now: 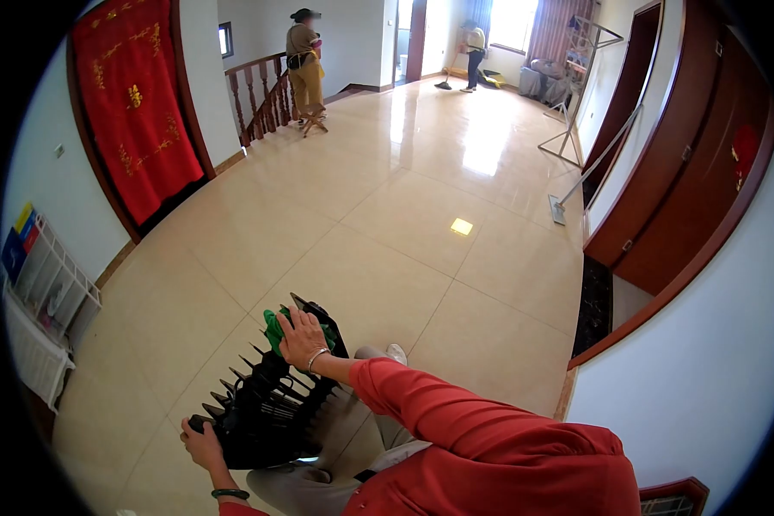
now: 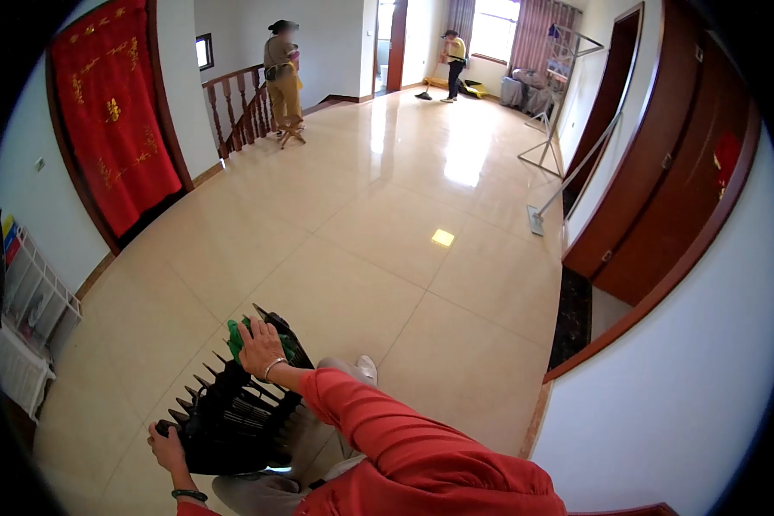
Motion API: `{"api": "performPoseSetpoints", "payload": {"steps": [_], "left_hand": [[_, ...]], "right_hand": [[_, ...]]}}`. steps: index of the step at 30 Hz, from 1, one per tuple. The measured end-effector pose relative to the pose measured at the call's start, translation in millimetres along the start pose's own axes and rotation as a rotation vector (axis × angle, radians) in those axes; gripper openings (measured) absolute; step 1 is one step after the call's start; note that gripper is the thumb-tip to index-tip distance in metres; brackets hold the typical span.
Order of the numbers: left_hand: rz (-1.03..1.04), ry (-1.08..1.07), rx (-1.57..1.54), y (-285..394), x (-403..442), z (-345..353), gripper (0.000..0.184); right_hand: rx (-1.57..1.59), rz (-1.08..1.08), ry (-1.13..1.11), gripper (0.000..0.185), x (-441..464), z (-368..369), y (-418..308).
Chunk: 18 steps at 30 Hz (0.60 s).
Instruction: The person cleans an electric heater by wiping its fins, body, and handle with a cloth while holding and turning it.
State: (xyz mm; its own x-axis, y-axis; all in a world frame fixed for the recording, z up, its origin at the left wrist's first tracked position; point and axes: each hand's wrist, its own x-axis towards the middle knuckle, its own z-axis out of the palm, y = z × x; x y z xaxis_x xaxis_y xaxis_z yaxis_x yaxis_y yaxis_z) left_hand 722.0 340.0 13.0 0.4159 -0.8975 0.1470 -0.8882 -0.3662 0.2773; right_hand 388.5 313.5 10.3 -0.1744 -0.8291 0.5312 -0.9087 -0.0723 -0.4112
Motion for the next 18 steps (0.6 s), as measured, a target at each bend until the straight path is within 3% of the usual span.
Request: {"api": "performPoseSetpoints", "payload": {"steps": [18], "left_hand": [[-0.006, -0.015, -0.011, 3.8, -3.4, -6.5, 0.053]], "right_hand": [[-0.003, -0.008, -0.038, 0.055, 0.0, 0.7, 1.0]]}}
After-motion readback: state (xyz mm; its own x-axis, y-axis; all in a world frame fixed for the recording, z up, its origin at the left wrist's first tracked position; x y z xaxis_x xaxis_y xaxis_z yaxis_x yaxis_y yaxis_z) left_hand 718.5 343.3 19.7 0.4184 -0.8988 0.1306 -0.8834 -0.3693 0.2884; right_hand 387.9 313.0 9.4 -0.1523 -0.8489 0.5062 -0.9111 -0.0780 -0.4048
